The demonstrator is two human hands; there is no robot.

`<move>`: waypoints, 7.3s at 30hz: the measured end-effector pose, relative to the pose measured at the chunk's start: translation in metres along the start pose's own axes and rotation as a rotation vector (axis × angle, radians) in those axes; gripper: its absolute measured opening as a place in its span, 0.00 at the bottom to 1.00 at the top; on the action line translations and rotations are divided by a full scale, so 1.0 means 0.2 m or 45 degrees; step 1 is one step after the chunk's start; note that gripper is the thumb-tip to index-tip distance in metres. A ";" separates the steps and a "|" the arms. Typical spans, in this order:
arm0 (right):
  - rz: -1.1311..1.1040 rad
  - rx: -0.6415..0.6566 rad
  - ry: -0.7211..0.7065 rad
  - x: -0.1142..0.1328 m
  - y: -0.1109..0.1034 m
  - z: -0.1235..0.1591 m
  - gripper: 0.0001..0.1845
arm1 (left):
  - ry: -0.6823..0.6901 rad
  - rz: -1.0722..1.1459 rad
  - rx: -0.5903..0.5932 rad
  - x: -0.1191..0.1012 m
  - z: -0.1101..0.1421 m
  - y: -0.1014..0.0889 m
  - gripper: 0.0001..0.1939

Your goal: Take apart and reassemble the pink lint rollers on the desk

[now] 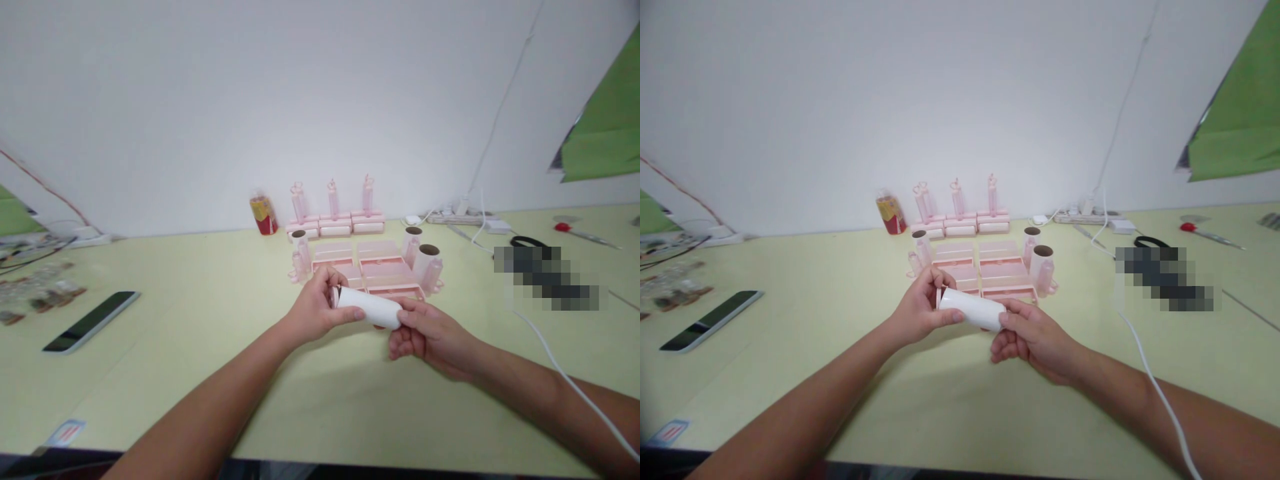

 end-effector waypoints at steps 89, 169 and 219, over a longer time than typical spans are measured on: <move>0.493 -0.075 -0.157 0.08 -0.05 0.03 0.21 | -0.615 -1.234 -0.065 -0.04 0.08 -0.55 0.17; 2.141 0.178 0.244 0.02 0.10 0.01 0.34 | -0.417 -1.206 0.380 -0.04 0.20 0.30 0.27; 2.272 0.256 -0.014 -0.02 0.04 -0.14 0.22 | -0.067 -1.329 0.367 0.16 0.15 0.26 0.26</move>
Point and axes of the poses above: each hand's wrist, its own z-axis away from the middle knuckle, its own y-axis out of the palm, x = y × z, the point moved 7 cm from there along -z, towards the middle knuckle, and after that the axes turned 13 degrees about x, right-handed, at the moved point
